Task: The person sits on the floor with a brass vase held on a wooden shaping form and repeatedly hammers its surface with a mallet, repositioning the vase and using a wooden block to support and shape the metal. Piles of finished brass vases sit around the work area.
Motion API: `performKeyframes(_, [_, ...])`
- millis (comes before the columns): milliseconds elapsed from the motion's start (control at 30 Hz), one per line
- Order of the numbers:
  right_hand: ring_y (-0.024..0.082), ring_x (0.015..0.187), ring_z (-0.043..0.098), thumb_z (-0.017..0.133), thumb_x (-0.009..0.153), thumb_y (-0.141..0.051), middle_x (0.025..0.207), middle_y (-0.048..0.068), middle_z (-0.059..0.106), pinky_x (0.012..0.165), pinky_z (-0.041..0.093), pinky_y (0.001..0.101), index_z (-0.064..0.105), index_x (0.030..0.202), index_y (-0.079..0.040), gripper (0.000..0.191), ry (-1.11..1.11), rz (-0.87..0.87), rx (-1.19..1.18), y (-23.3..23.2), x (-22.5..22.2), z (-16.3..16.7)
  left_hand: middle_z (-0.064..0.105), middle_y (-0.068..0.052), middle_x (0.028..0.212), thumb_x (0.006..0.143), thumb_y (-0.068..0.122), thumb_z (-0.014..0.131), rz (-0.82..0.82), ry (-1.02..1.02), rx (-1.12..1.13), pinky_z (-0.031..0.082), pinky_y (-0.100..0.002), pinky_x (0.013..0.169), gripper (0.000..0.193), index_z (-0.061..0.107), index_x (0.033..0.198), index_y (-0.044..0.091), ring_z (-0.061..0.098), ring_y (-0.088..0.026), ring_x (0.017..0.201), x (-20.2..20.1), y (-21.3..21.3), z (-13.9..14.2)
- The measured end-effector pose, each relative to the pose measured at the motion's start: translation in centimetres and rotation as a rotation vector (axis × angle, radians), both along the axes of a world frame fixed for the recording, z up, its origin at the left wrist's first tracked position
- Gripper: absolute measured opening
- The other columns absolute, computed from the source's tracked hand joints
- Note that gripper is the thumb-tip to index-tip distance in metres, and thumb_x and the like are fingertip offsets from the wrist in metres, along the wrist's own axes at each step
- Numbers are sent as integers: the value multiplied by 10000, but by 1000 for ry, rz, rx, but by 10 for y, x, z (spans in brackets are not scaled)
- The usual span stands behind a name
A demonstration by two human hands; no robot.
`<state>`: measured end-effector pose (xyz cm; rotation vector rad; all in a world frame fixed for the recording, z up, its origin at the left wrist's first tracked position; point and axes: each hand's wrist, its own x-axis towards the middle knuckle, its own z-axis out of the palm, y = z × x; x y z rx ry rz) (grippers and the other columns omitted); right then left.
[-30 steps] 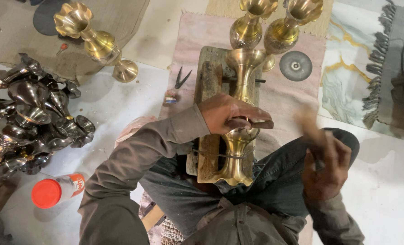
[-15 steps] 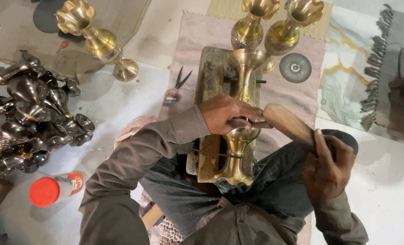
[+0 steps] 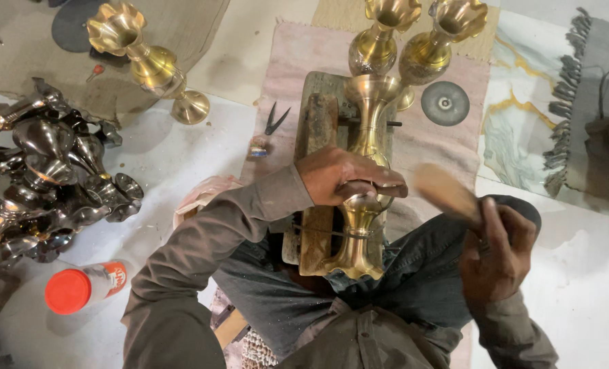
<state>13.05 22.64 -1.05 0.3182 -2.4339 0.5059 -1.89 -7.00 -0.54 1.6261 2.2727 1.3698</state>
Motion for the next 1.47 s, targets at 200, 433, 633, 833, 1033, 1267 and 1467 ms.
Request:
performKeyframes(200, [369,1207,616,690,936,62,1327,224,569,972,581,451,577,1468,-17,550,-47,-15,-49,9,3,-18,709,-66,1328,911,177,756,44,-131,-101,615,-383,921,519,620,1410,217,744,-276,1097,2,2,3])
performKeyframes(433, [356,1177,615,630,875,106,1338,231,570,967,569,434,600,1484,-31,626,-69,-49,-22,12,6,-24,715,-83,1318,927,153,775,27,-48,-29,607,-381,987,468,645,1375,185,731,-279,1170,-1,-2,-6])
performKeyframes(633, [372,1089,605,704,883,128,1251,206,608,870,544,483,620,1418,-15,561,-1,-42,116,9,4,-9,711,-98,1310,914,144,785,34,35,10,600,-385,982,418,680,1319,146,726,-288,1160,0,-6,-13])
performKeyframes(833, [342,1050,617,726,870,89,1178,177,621,890,511,528,623,1345,-93,519,10,-15,250,8,2,1,731,-65,1306,960,98,745,48,-16,34,630,-362,977,398,681,1344,179,747,-263,1162,7,-12,-23])
performKeyframes(1033, [308,1042,615,690,868,112,1205,160,632,910,487,529,651,1362,-103,540,0,-11,288,8,-6,4,719,-82,1306,928,93,747,64,86,76,629,-377,960,507,600,1395,227,748,-279,1136,6,-14,-25])
performKeyframes(1267, [371,1061,610,650,851,106,1191,204,608,906,538,534,643,1339,-23,504,-40,23,258,0,-4,15,744,-74,1259,964,107,741,53,-71,47,647,-359,888,514,595,1442,226,783,-238,1036,14,-17,-22])
performKeyframes(1467, [345,1133,601,648,1020,85,1322,219,571,934,551,435,613,1464,-39,463,-39,71,96,11,-4,-10,742,-82,1266,889,26,707,46,-75,66,646,-344,878,586,604,1434,213,783,-237,1067,15,-20,-32])
